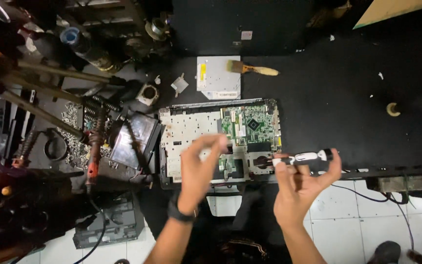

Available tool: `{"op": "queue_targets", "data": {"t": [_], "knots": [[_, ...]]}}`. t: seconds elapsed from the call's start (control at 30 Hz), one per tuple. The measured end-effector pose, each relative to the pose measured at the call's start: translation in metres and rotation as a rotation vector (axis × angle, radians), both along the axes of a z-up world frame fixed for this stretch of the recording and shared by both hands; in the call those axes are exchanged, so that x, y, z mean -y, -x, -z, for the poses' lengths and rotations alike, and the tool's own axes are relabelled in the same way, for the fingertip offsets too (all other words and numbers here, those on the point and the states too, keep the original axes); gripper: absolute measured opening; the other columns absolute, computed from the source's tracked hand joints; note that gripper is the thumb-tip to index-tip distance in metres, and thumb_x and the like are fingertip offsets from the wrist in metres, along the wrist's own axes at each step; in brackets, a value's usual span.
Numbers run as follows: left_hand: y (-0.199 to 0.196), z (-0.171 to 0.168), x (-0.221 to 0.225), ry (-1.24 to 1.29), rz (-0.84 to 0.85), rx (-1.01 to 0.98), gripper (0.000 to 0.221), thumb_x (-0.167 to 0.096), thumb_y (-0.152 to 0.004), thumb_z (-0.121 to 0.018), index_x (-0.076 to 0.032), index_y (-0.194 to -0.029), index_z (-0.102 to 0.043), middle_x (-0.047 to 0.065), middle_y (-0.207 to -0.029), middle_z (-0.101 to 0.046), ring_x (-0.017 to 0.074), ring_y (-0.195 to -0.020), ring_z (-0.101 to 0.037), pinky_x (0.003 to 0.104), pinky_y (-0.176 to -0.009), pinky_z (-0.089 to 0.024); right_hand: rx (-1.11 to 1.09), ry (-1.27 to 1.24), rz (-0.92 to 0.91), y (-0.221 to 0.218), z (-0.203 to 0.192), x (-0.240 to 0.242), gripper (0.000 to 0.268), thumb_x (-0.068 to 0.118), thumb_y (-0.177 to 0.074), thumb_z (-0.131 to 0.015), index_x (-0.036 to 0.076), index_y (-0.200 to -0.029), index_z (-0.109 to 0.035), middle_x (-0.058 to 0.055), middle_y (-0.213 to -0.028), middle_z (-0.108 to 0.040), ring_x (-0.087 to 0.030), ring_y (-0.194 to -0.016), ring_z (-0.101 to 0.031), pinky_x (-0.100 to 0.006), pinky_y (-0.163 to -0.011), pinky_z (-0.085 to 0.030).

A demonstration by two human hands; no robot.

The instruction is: Cleaning internal laptop components with a brush and using a screwdriver to handle screws on the chassis.

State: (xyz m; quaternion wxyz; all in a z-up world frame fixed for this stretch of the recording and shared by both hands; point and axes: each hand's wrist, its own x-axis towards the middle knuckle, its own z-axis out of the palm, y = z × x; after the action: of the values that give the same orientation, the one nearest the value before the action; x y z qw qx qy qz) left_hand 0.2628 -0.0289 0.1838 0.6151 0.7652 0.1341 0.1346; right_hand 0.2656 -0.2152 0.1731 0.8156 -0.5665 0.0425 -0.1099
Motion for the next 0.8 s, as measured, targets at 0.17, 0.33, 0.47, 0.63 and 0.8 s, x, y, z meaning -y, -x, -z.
{"op": "queue_targets", "data": {"t": [0.17, 0.33, 0.47, 0.63, 0.8], "knots": [[-0.104, 0.018, -0.064, -0.415, -0.065, 0.178, 0.008, -0.015, -0.096, -0.073, -0.011, -0.100, -0.078, 0.006, -0.100, -0.081, 0.0128, -0.071, -0.070, 0.024, -0.062, -0.057, -0.044, 0.143, 0.044, -0.003, 0.000, 0.018, 0.080, -0.004, -0.096, -0.066, 0.027, -0.153, -0.020, -0.006, -0.078, -0.048, -0.016, -0.083, -0.056, -0.045, -0.107, -0.054], [-0.171, 0.056, -0.100, -0.707, -0.067, 0.082, 0.009, -0.012, -0.092, -0.076, -0.010, -0.097, -0.084, 0.009, -0.088, -0.079, 0.0264, -0.073, -0.075, 0.037, -0.053, -0.062, -0.168, 0.226, 0.083, -0.002, 0.005, 0.030, 0.083, 0.002, -0.094, -0.068, 0.027, -0.155, -0.018, -0.002, -0.071, -0.038, -0.014, -0.071, -0.049, -0.030, -0.079, -0.045], [-0.192, 0.081, -0.106, -0.885, -0.016, 0.018, 0.030, 0.007, -0.070, -0.060, -0.021, -0.078, -0.052, -0.001, -0.075, -0.046, 0.0223, -0.075, -0.037, 0.038, -0.059, -0.031, -0.207, 0.238, 0.097, -0.005, 0.004, 0.033, 0.081, 0.001, -0.094, -0.066, 0.026, -0.154, -0.018, -0.015, -0.081, -0.056, -0.023, -0.088, -0.066, -0.036, -0.094, -0.051], [-0.197, 0.093, -0.107, -0.893, -0.034, -0.030, 0.035, 0.012, -0.078, -0.064, -0.018, -0.076, -0.081, 0.000, -0.078, -0.072, 0.0320, -0.078, -0.057, 0.040, -0.050, -0.047, -0.239, 0.236, 0.090, -0.007, 0.004, 0.036, 0.081, 0.000, -0.092, -0.067, 0.025, -0.153, -0.019, -0.021, -0.088, -0.059, -0.027, -0.093, -0.067, -0.037, -0.095, -0.052], [-0.191, 0.081, -0.108, -0.975, 0.020, -0.045, 0.034, 0.013, -0.057, -0.043, -0.017, -0.060, -0.028, 0.000, -0.066, -0.025, 0.0224, -0.070, -0.026, 0.033, -0.053, -0.021, -0.171, 0.265, 0.080, -0.007, 0.009, 0.037, 0.080, 0.000, -0.094, -0.067, 0.024, -0.153, -0.019, -0.017, -0.082, -0.058, -0.027, -0.096, -0.069, -0.041, -0.102, -0.053]]}}
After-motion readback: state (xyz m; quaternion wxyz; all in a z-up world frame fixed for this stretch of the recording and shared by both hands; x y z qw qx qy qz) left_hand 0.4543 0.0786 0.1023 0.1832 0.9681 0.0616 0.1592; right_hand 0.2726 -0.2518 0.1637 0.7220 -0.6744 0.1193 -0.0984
